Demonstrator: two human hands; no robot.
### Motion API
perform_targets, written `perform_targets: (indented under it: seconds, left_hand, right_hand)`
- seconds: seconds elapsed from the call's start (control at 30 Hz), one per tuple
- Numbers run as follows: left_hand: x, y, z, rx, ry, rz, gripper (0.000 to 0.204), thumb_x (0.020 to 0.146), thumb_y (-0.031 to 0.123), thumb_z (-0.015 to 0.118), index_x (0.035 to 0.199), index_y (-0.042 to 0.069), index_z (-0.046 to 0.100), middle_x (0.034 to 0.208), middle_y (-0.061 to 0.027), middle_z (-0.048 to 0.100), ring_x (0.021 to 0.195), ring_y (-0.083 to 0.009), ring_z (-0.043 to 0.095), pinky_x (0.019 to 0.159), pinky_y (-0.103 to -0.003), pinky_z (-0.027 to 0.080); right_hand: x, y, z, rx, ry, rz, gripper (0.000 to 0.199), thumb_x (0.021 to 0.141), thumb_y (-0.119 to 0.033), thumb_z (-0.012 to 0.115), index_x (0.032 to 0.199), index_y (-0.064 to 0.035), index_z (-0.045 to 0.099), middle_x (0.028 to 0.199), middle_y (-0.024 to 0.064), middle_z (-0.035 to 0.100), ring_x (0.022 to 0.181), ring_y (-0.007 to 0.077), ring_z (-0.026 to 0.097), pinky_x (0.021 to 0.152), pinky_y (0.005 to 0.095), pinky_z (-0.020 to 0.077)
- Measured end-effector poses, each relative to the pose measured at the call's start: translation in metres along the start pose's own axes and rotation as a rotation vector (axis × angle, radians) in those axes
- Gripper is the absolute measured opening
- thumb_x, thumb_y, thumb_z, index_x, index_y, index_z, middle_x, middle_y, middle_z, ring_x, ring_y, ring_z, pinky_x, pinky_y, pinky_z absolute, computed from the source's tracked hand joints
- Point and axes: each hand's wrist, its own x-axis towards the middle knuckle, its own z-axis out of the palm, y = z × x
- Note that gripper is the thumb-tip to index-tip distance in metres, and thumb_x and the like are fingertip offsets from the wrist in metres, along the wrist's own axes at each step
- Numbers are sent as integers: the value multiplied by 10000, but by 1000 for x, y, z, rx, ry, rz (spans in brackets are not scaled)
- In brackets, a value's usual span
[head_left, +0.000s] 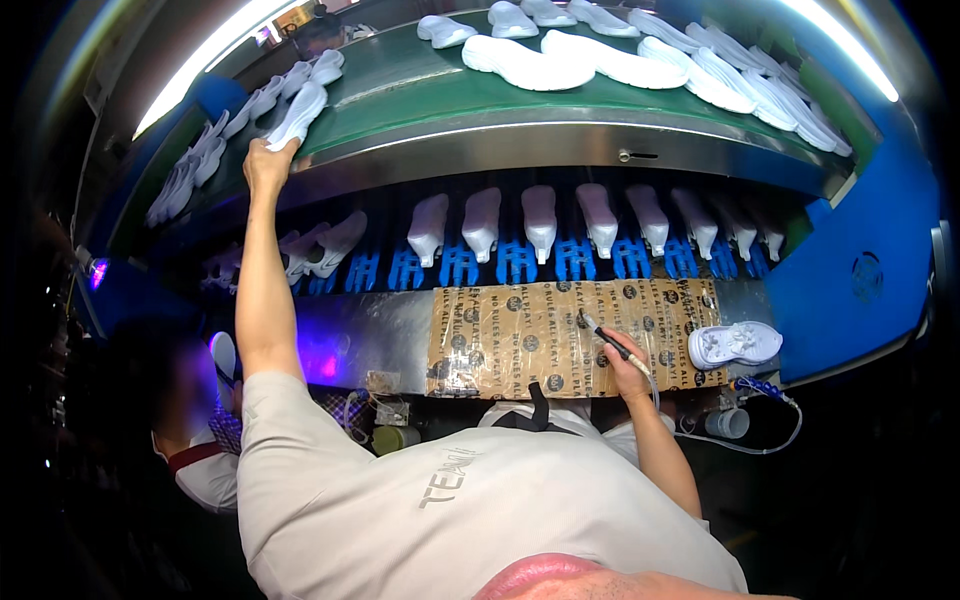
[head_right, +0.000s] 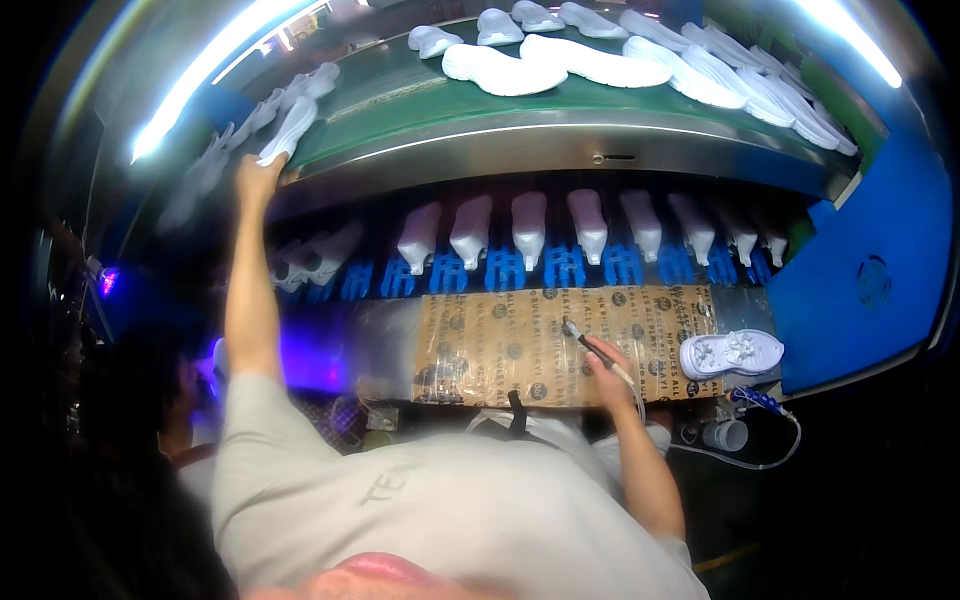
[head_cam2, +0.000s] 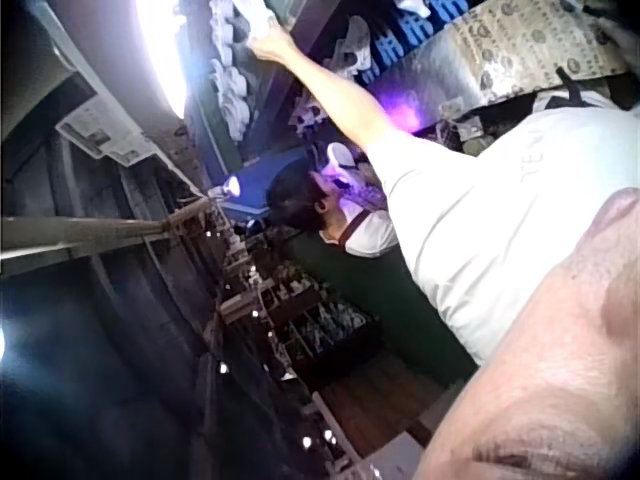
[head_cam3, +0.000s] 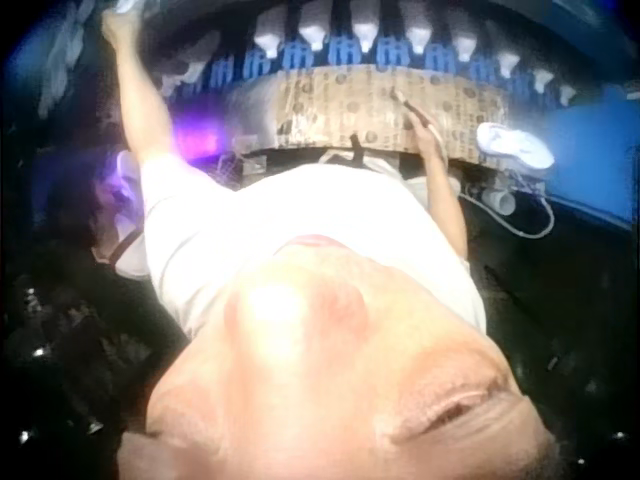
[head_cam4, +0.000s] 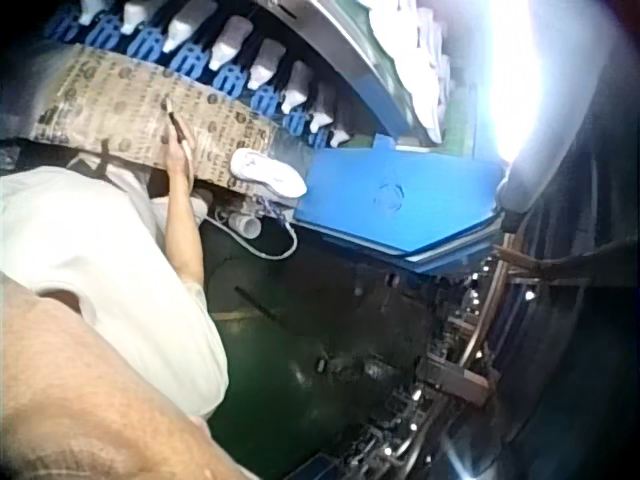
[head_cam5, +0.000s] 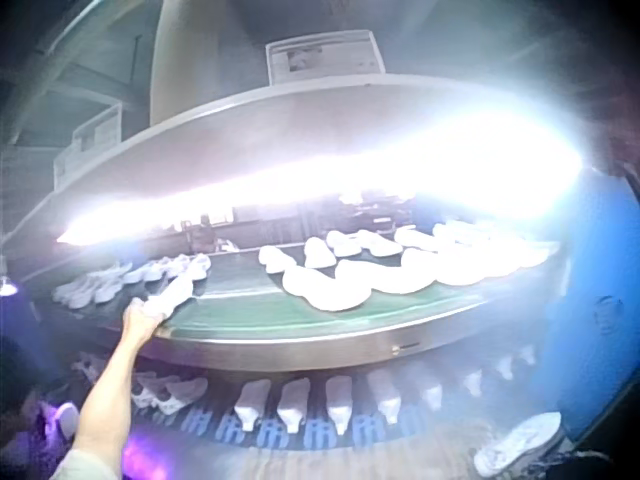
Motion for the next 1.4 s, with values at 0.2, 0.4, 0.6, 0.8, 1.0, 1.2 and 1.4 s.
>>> perform_targets:
  seconds: [0.2,0.4,0.6,0.8,1.0,1.2,1.4]
  left_hand:
    - [-134,55,-33,-1595,-44,39,521,956,278,670,1362,-18,533,1318,-215,635,1189,-326,643,1052,-453,505]
    - [-300,137,1,-1949,-579,-558,659,1042,443,256,1306,-58,592,1197,-198,703,1062,-311,698,937,-448,582]
    - [-440,133,50,-1874,-1273,-991,745,1086,589,170,1483,47,493,1311,-245,654,1167,-381,682,978,-516,588]
    - [-443,146,73,-2040,-1321,-894,928,1003,782,106,1452,65,488,1186,-209,661,1121,-370,676,987,-543,571]
    - [-445,181,77,-1834,-1163,-849,819,1059,702,137,1529,90,410,1405,-154,577,1306,-310,580,1112,-448,488]
    - [-427,166,97,-1986,-1117,-891,768,1066,684,203,1493,107,475,1397,-128,596,1272,-300,604,1074,-446,515]
    - [-409,215,93,-2234,-1331,-740,815,1031,734,191,1391,77,512,1158,-176,625,1082,-325,609,977,-484,520]
  right_hand:
    - [6,0,-2,20,43,55,288,940,-52,685,1220,11,718,1097,81,719,966,155,648,888,291,514]
    - [23,-7,-9,295,247,186,257,997,-96,656,1234,1,681,871,9,618,754,78,529,708,224,438]
    - [22,-52,-10,684,166,238,277,958,-80,691,1218,15,676,933,9,650,794,81,532,745,218,436]
    - [37,-130,30,389,-131,130,213,932,-100,717,1135,-49,757,1010,27,709,830,90,607,744,240,499]
    - [67,-145,71,-97,-66,-321,251,892,-55,752,1140,-66,792,1005,109,755,839,192,688,737,321,565]
    - [65,-138,41,238,-459,-129,277,888,-137,770,1158,-76,790,1056,105,767,898,218,722,768,336,586]
    - [60,-149,24,-80,-574,-551,324,829,-161,831,1151,-139,803,961,59,744,964,207,658,930,420,458]
